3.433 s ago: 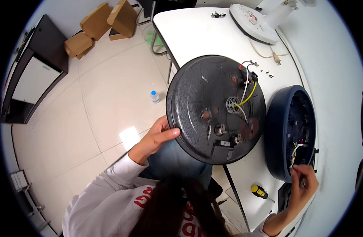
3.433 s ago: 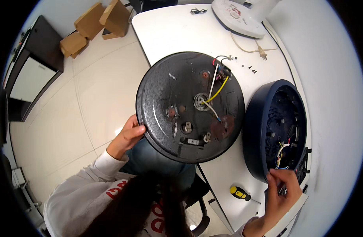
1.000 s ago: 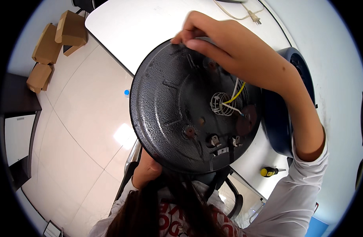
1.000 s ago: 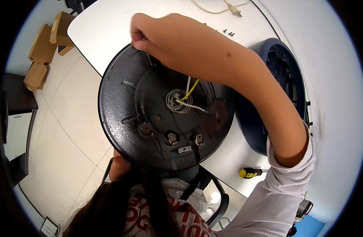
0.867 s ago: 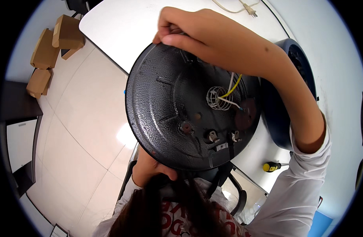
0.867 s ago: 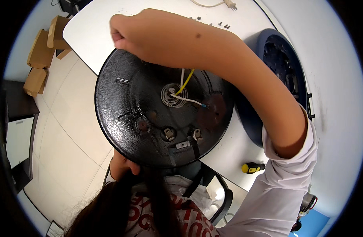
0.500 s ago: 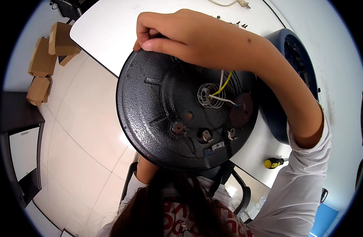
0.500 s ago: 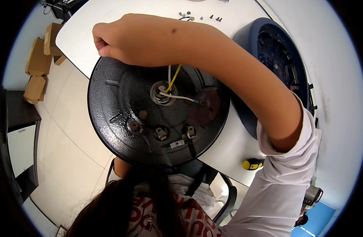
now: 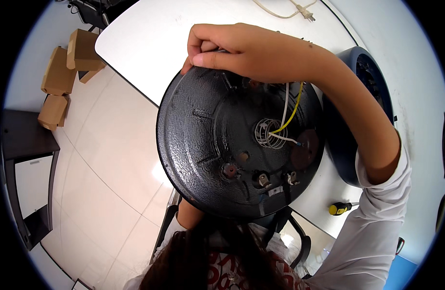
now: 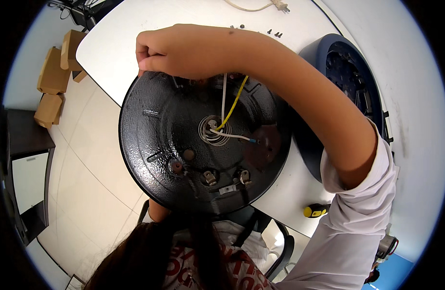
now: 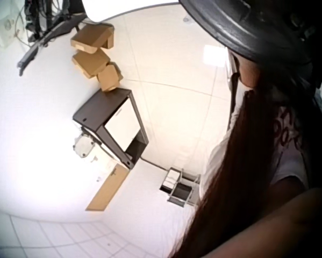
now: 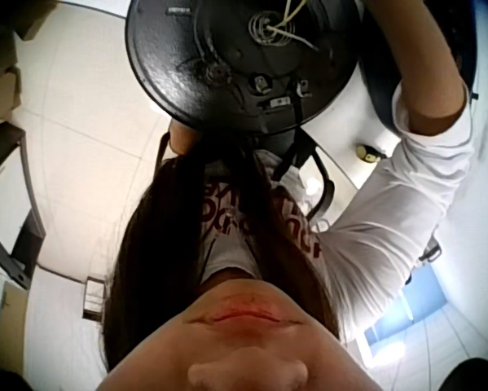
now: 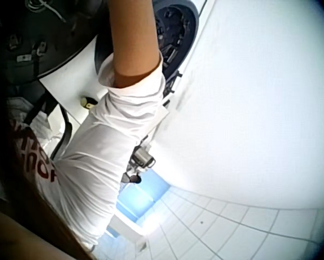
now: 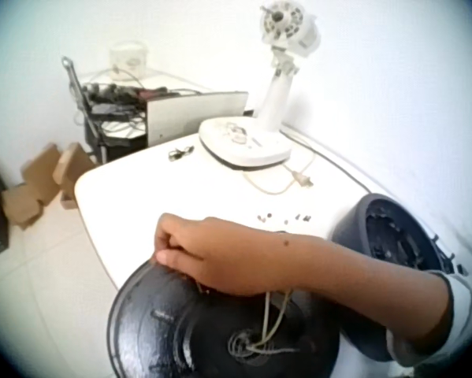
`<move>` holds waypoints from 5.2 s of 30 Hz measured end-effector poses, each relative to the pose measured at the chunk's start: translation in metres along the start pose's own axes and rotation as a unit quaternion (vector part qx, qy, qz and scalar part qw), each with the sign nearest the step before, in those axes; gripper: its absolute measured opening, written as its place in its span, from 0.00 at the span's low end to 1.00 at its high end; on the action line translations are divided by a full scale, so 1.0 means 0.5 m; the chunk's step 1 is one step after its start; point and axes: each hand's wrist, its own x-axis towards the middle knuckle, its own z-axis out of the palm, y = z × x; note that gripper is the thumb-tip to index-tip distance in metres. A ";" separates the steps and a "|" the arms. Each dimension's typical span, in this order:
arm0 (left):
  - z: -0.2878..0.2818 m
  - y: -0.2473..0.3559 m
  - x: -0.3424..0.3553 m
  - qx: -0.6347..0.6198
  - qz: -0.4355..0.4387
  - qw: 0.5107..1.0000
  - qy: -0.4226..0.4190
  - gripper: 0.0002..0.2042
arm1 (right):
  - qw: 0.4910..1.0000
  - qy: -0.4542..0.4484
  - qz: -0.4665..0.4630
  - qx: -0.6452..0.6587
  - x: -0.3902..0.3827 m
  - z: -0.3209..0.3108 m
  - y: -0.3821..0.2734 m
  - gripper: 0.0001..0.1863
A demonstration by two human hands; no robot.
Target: The person uses a screwdriver to tighten screws on the underside of a circular electronic device, adjusts wires, and secures components. They repeatedly rotate the device and manipulate small parts and screws on a white table.
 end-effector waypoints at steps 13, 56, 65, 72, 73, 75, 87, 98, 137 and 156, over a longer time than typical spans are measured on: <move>0.008 0.001 0.003 -0.040 -0.005 0.999 0.015 0.34 | 0.996 0.080 -0.042 -0.006 -0.029 0.014 0.061 0.12; -0.023 -0.011 0.027 -0.411 -0.106 0.885 0.191 0.21 | 0.736 0.337 0.200 0.552 -0.406 0.456 -0.196 0.07; -0.026 -0.015 0.026 -0.384 -0.100 0.899 0.188 0.22 | 0.744 0.418 0.211 0.476 -0.383 0.475 -0.206 0.07; -0.030 -0.016 0.025 -0.368 -0.098 0.906 0.185 0.22 | 0.720 0.449 0.208 0.487 -0.367 0.476 -0.209 0.07; -0.029 -0.015 0.027 -0.365 -0.097 0.907 0.185 0.22 | 0.714 0.454 0.207 0.490 -0.364 0.475 -0.210 0.07; -0.028 -0.018 0.027 -0.360 -0.096 0.910 0.184 0.22 | 0.716 0.460 0.207 0.483 -0.366 0.481 -0.203 0.07; -0.029 -0.016 0.028 -0.338 -0.092 0.918 0.184 0.22 | 0.716 0.435 0.172 0.518 -0.377 0.469 -0.199 0.07; -0.032 -0.012 0.023 -0.296 -0.082 0.934 0.182 0.22 | 0.707 0.447 0.199 0.511 -0.370 0.470 -0.193 0.09; -0.008 0.012 -0.054 -0.429 -0.055 0.892 0.132 0.20 | 0.913 0.365 0.155 0.098 -0.371 0.271 -0.243 0.11; -0.049 0.027 -0.049 -0.632 -0.057 0.772 -0.025 0.21 | 0.894 0.355 0.107 -0.253 -0.204 0.245 -0.178 0.07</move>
